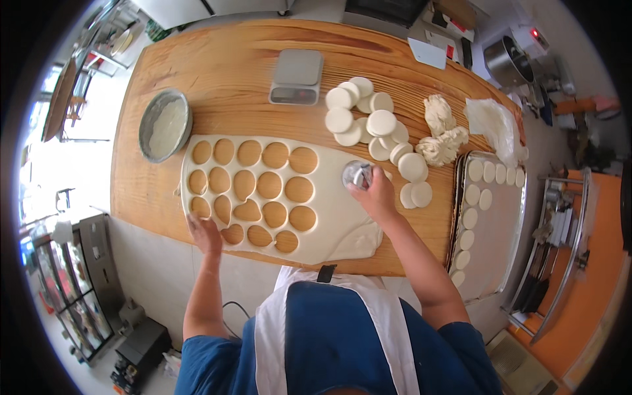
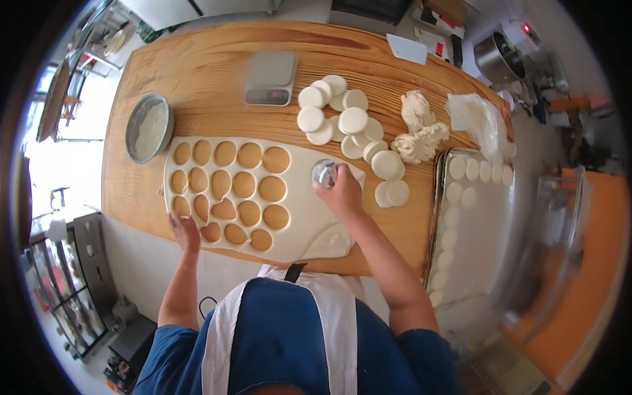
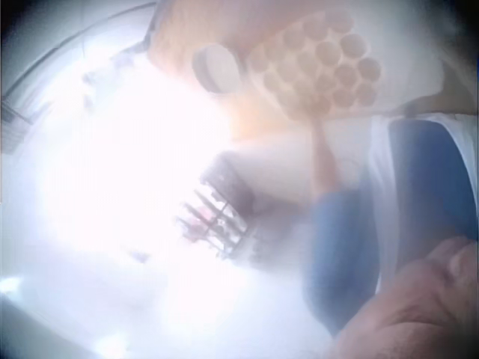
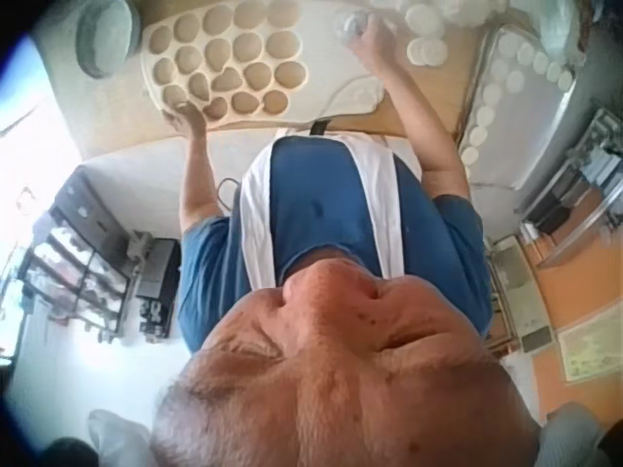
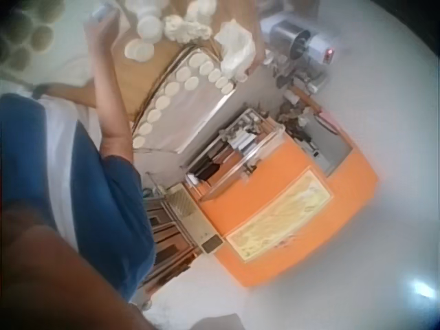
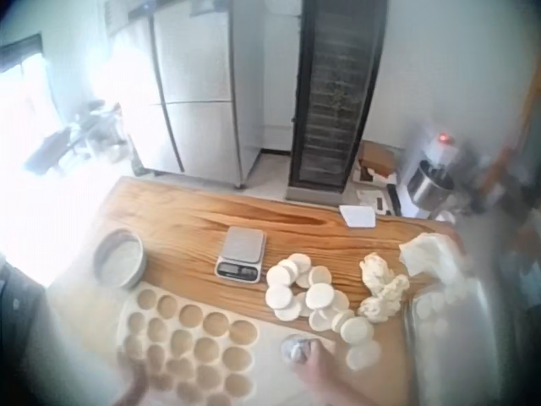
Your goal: The person sheets a large piece of dough using a machine, carries it to a wooden table, and cuts out circular pieces using a circular cutter, placing the resulting circles onto a tray.
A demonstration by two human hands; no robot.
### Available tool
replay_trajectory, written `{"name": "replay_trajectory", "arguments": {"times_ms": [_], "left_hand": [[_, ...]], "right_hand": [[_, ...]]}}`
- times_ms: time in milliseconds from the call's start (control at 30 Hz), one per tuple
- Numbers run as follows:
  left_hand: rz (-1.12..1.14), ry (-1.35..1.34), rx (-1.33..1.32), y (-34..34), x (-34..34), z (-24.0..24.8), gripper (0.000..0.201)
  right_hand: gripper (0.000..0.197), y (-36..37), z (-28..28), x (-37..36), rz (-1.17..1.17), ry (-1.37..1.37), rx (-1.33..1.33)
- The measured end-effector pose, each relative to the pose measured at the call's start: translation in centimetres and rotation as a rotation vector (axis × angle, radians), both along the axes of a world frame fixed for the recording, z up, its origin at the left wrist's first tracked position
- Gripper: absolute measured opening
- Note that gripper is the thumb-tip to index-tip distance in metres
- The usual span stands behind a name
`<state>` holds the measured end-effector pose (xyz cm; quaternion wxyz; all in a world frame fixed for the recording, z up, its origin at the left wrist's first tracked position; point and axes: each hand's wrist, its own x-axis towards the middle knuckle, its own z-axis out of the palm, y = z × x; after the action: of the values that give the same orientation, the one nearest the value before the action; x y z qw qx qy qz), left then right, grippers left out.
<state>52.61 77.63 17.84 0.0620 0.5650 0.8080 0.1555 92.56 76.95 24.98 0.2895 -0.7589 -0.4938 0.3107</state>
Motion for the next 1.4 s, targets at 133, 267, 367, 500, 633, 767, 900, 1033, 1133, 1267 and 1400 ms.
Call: {"name": "replay_trajectory", "arguments": {"times_ms": [133, 267, 367, 500, 633, 767, 900, 1033, 1133, 1267, 1400], "left_hand": [[0.834, -0.151, -0.269, 2.1, -5.3, 0.8, 0.075], [1.025, -0.894, -0.246, 3.3, -7.4, 0.7, 0.107], [1.020, -1.115, -0.194, 2.8, -8.7, -0.8, 0.115], [0.921, -1.101, -0.183, 1.8, -9.7, -3.1, 0.120], [0.920, -1.087, -0.217, 1.5, -11.4, -5.5, 0.120], [0.924, -1.125, -0.250, 1.5, -12.1, -6.1, 0.120], [0.897, -1.180, -0.255, 2.8, -10.7, -4.3, 0.119], [0.873, -1.244, -0.270, 2.6, -10.1, -2.6, 0.119], [0.896, -1.197, -0.262, 2.9, -10.2, -3.2, 0.118], [0.929, -1.122, -0.233, 3.0, -9.6, -3.3, 0.115], [0.972, -1.117, -0.259, 2.4, -10.3, -4.2, 0.114]], "right_hand": [[0.044, 3.7, 0.6, -3.5, 0.117, -0.137, -0.187], [0.045, 5.2, -0.6, -5.5, 0.130, -0.314, -0.241], [0.045, 5.8, -0.7, -6.1, 0.118, -0.383, -0.302], [0.042, 5.7, -0.6, -6.5, 0.103, -0.493, -0.318], [0.038, 6.5, -0.8, -5.8, 0.383, -0.579, -0.227], [0.041, 6.9, -0.7, -4.5, 0.700, -0.633, -0.167], [0.039, 6.0, -0.7, -4.2, 0.523, -0.569, -0.115], [0.040, 1.1, 0.1, -5.5, 0.090, -0.372, -0.086], [0.042, -0.8, 0.8, -7.0, 0.062, -0.383, -0.172], [0.044, -0.5, -0.3, -8.3, 0.081, -0.450, -0.268], [0.043, -0.3, -1.0, -9.7, 0.040, -0.525, -0.322]]}}
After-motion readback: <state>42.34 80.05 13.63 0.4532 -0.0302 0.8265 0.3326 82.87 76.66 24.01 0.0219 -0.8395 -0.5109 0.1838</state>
